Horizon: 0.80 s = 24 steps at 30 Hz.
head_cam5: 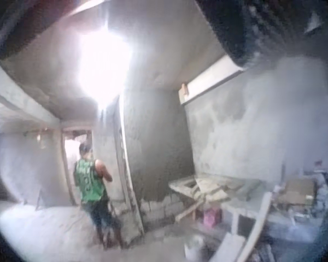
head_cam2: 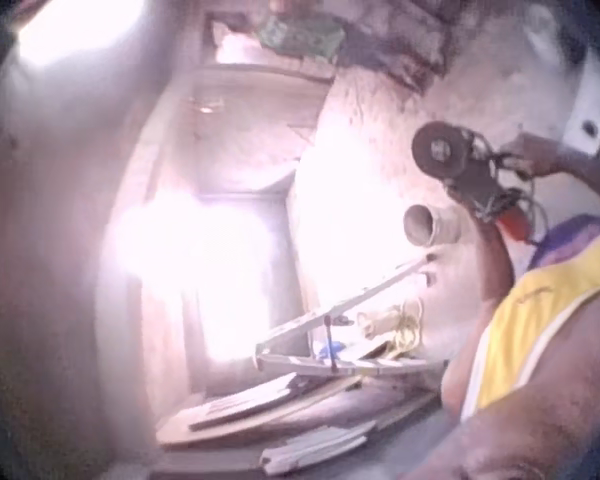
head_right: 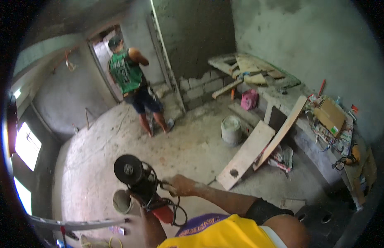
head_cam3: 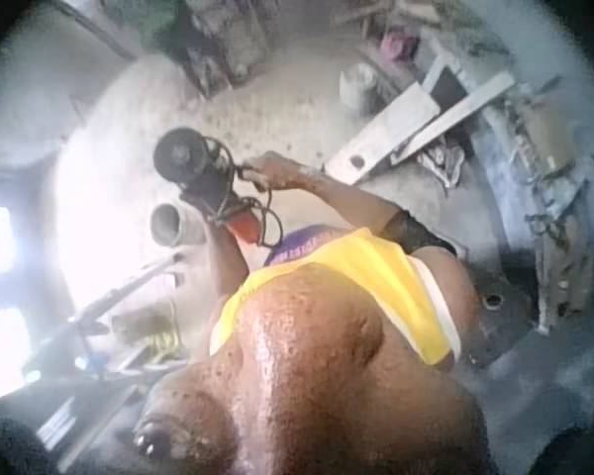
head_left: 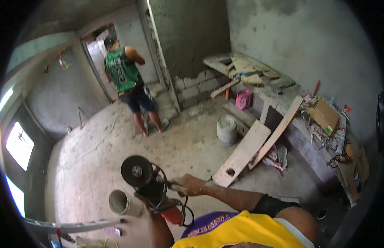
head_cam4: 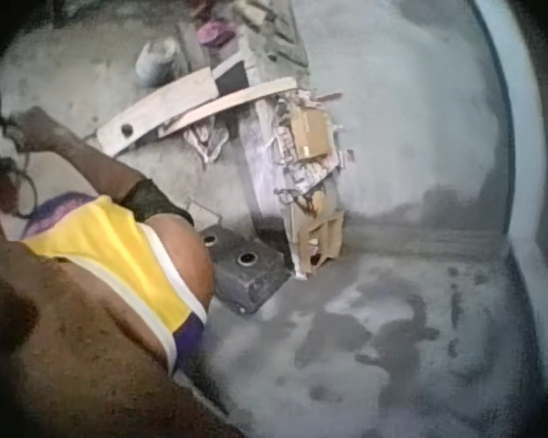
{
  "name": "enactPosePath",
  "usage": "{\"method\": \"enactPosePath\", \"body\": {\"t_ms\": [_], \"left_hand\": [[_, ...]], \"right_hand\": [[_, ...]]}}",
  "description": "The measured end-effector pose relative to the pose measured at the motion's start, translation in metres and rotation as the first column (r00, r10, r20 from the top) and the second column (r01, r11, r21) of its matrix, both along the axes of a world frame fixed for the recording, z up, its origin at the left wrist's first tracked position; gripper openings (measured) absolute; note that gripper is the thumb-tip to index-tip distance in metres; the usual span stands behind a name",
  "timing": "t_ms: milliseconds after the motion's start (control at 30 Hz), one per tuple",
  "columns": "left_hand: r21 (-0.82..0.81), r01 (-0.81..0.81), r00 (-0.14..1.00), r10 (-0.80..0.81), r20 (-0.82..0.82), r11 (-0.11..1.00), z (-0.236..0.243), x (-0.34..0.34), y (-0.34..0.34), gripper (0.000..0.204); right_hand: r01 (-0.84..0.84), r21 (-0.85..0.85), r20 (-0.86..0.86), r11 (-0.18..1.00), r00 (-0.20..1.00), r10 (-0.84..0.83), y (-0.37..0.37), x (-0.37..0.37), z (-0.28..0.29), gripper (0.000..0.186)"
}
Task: The person sets down an angle grinder, chips concrete off wooden boards using a hammer, and fastens a wooden board against a pillar using the hammer.
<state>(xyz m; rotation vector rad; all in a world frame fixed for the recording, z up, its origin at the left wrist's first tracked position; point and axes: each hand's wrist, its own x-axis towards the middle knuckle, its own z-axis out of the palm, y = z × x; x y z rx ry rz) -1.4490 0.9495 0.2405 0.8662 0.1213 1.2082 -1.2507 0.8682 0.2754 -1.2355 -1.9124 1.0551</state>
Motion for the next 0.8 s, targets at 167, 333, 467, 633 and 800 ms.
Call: {"method": "enactPosePath", "body": {"t_ms": [167,333,467,633,800], "left_hand": [[-0.006,-0.118,0.993,0.118,-0.022,0.993,0.012,-0.008,0.004,0.093],[0.011,-0.274,0.961,0.274,-0.016,0.962,0.033,-0.034,0.027,0.093],[0.035,-0.454,0.890,0.455,-0.042,0.891,0.052,-0.065,0.040,0.093],[0.083,-0.470,0.866,0.477,-0.147,0.879,0.049,-0.093,0.048,0.092],[0.041,-0.535,0.845,0.534,0.028,0.844,0.050,-0.058,0.031,0.080]], "right_hand": [[0.057,-0.011,0.160,0.998,0.986,-0.055,0.005,0.011,-0.046,0.034],[0.101,-0.411,-0.133,0.906,0.977,-0.169,-0.007,0.028,-0.129,0.031],[-0.196,-0.535,-0.247,0.822,0.967,0.069,-0.037,0.031,-0.117,0.031],[0.081,-0.388,-0.712,0.918,0.606,-0.355,-0.035,0.068,-0.082,0.020],[0.235,-0.504,-0.857,0.831,-0.253,-0.448,0.016,0.110,-0.083,0.014]]}}
